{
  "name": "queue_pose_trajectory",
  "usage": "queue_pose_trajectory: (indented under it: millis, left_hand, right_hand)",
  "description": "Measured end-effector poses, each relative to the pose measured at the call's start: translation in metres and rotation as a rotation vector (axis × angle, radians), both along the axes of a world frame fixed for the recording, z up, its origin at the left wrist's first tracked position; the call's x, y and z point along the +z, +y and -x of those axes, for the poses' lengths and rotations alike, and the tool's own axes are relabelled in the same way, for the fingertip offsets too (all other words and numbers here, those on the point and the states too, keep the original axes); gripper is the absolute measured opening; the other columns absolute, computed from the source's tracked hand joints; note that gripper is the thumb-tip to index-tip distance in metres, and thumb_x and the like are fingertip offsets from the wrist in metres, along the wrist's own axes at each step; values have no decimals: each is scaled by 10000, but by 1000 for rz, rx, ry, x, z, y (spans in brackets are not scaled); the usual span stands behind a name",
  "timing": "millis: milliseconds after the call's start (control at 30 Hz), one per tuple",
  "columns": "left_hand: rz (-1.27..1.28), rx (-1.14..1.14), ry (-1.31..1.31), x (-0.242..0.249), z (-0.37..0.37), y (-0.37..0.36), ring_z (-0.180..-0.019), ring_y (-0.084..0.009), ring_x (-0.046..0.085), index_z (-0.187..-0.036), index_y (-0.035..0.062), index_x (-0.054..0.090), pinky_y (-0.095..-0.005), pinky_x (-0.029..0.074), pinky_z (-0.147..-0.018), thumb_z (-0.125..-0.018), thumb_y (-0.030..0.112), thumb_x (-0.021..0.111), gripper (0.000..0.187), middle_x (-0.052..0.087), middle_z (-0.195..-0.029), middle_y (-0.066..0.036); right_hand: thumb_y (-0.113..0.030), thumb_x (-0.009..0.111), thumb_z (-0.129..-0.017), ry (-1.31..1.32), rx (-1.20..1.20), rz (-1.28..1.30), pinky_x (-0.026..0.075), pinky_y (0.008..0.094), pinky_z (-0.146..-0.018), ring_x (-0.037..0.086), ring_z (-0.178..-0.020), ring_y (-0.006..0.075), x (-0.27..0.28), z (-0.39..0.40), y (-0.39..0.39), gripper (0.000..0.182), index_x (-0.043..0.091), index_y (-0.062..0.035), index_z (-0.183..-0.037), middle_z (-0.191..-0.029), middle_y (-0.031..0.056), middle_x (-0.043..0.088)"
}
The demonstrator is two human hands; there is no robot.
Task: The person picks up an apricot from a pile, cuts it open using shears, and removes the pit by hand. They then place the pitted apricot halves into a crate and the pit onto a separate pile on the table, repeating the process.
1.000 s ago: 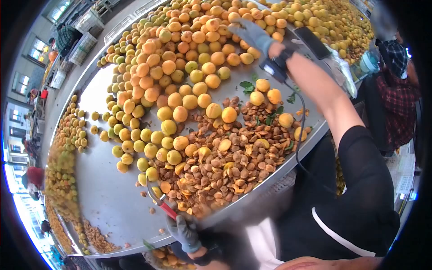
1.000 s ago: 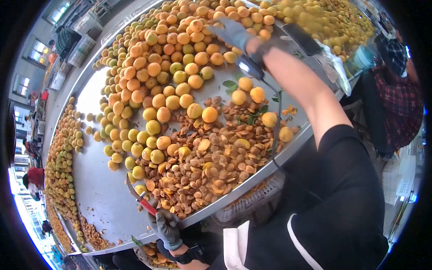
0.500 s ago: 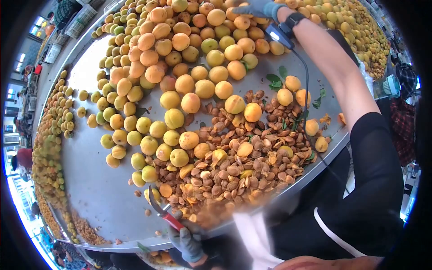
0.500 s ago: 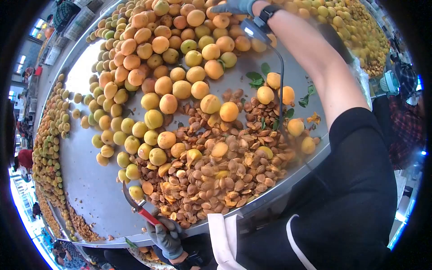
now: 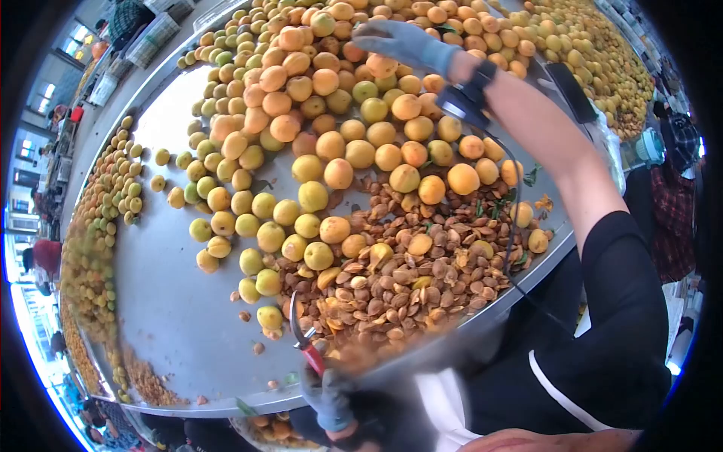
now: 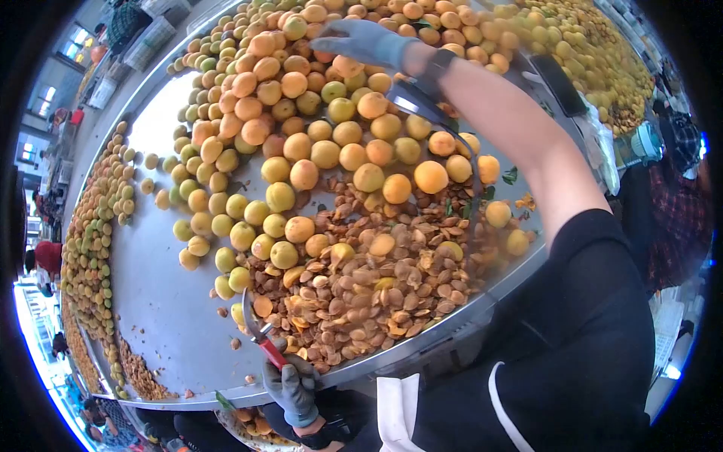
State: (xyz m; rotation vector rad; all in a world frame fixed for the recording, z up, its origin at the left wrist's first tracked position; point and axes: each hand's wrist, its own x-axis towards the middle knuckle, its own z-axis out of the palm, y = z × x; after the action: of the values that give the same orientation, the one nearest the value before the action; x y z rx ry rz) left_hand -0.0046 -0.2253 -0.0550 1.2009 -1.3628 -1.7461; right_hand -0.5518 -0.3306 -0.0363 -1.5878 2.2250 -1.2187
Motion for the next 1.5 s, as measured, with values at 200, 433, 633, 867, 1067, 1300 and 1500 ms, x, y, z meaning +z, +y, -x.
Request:
queue_pose_trajectory:
  millis: [200, 433, 633, 867, 1067, 1300, 1500]
  left_hand:
    - [-83, 35, -52, 4, -5, 1, -416, -77, 447, -1220, -22, 478, -210, 389, -402, -817, 429, 707, 647, 569, -623, -71]
    - [-134, 34, 9, 9, 2, -1, -437, -92, 472, -1225, -33, 480, -207, 386, -408, -814, 412, 711, 648, 567, -626, -74]
    - [-81, -8, -31, 9, 2, 2, -463, -92, 483, -1223, -34, 488, -198, 379, -426, -836, 377, 696, 602, 587, -666, -78]
    - [-125, -54, -31, 25, 13, 2, -605, -91, 524, -1203, -29, 486, -221, 449, -533, -864, 3, 522, 342, 562, -762, -38]
    - [-96, -65, 13, 19, 8, 6, -549, -73, 501, -1198, -15, 484, -190, 399, -473, -894, 157, 598, 368, 572, -745, -43]
    - [-95, -73, 147, 18, 0, 11, -565, -82, 538, -1206, -19, 491, -184, 408, -478, -885, 247, 659, 450, 601, -768, -52]
    - [-106, -93, 150, 17, -2, 9, -633, -81, 559, -1196, -19, 498, -200, 457, -548, -878, 223, 662, 432, 596, -830, -34]
  right_hand:
    - [-499, 570, -852, 321, 260, 123, 507, 399, -820, 621, -945, 330, -30, -17, -175, 449, 647, -121, -1083, -1059, 122, 662]
    - [-602, 555, -843, -422, 104, -618, 479, 358, -871, 607, -1020, 234, -7, -53, -181, 621, 625, -82, -1174, -1097, 88, 648]
    - [-566, 456, -900, 205, 291, -499, 470, 340, -837, 624, -923, 260, -25, -117, -98, 487, 685, -164, -1052, -978, 79, 682]
    - [-514, 535, -861, 587, 294, -142, 308, 438, -1061, 455, -1240, 268, -24, -144, -7, 388, 664, -259, -1125, -1237, 37, 570]
    - [-255, 590, -820, 663, 354, -195, 244, 465, -1110, 424, -1248, 279, -16, -182, 64, 256, 666, -218, -1062, -1192, 51, 572]
    - [-181, 609, -823, 299, 352, -91, 454, 424, -924, 569, -1060, 328, 7, -175, 12, 320, 623, -196, -1143, -1219, 76, 562]
    - [-117, 631, -767, 431, 304, -652, 457, 393, -962, 548, -1126, 325, 2, -194, -89, 591, 473, -182, -1333, -1342, 114, 480]
